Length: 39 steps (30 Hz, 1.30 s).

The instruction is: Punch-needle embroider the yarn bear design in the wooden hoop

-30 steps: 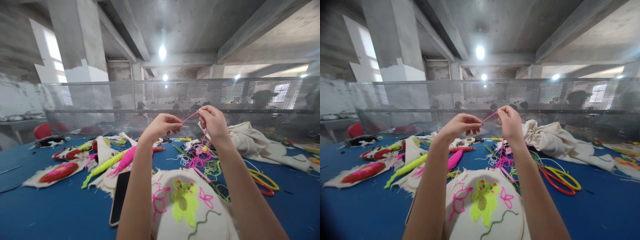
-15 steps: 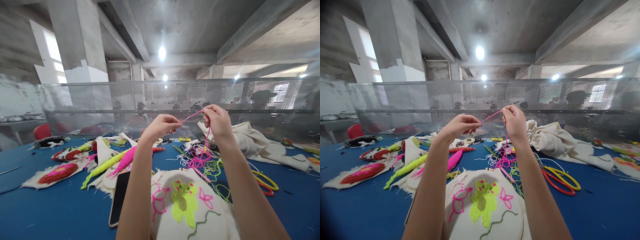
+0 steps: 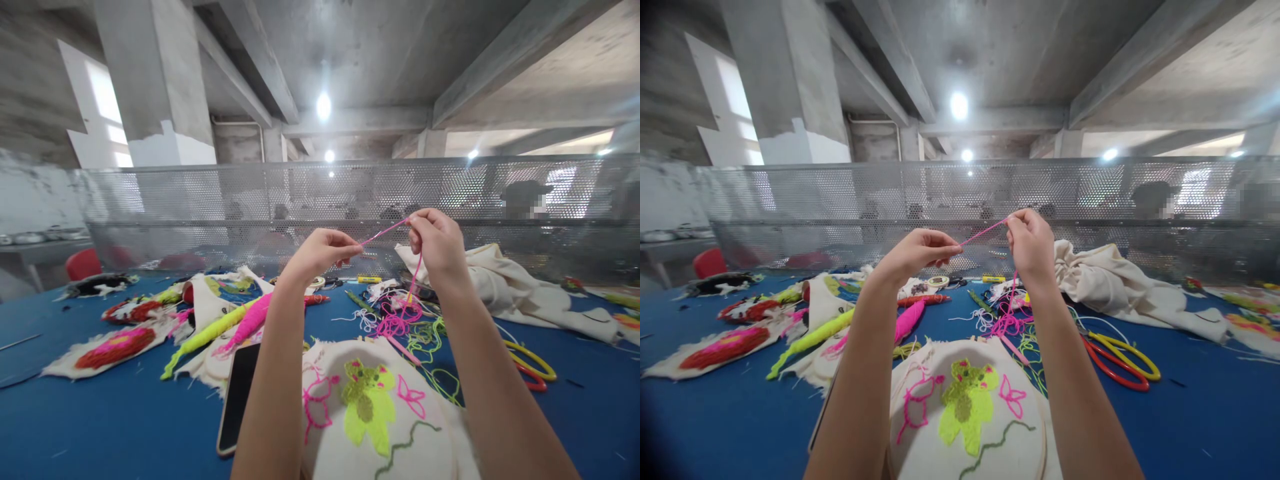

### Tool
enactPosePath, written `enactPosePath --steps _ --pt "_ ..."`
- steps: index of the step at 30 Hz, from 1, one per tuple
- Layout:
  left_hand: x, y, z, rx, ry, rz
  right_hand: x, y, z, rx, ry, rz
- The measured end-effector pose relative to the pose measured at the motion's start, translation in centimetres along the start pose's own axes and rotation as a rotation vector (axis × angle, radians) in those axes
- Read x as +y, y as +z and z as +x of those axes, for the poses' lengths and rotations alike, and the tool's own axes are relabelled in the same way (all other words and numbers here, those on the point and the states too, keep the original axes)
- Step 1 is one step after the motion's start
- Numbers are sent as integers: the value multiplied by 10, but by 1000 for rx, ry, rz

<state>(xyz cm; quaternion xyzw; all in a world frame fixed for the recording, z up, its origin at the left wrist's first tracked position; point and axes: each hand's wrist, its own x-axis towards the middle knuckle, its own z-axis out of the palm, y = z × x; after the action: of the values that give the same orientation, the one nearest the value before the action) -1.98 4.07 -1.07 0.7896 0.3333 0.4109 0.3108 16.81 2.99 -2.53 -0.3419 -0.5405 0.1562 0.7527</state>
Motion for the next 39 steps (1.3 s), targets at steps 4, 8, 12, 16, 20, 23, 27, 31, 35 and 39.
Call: enactPosePath --steps 4,8,12,16,20,23,27,31,35,39 --pt "-1 1 1 27 -3 4 1 0 0 21 -14 -11" --pt "-2 5 4 123 17 5 -1 1 -1 5 -12 -1" --pt "-2 8 7 207 50 21 -5 1 -2 -12 -11 36" --pt "-3 10 8 253 62 17 -8 0 -2 -19 -11 48" --pt "-2 11 8 290 58 7 -10 -1 -3 -17 -23 55" --pt "-1 11 8 315 56 20 -9 -1 -2 -20 -21 63" --pt "-2 12 9 343 65 45 -8 -1 -2 -18 -24 65" --pt "-4 11 9 348 99 69 -8 -2 -2 -19 -35 72" --pt "-7 10 9 329 115 124 -8 -2 -1 -25 -30 62" --pt "-9 12 11 342 150 172 -6 0 -2 -48 -27 12"
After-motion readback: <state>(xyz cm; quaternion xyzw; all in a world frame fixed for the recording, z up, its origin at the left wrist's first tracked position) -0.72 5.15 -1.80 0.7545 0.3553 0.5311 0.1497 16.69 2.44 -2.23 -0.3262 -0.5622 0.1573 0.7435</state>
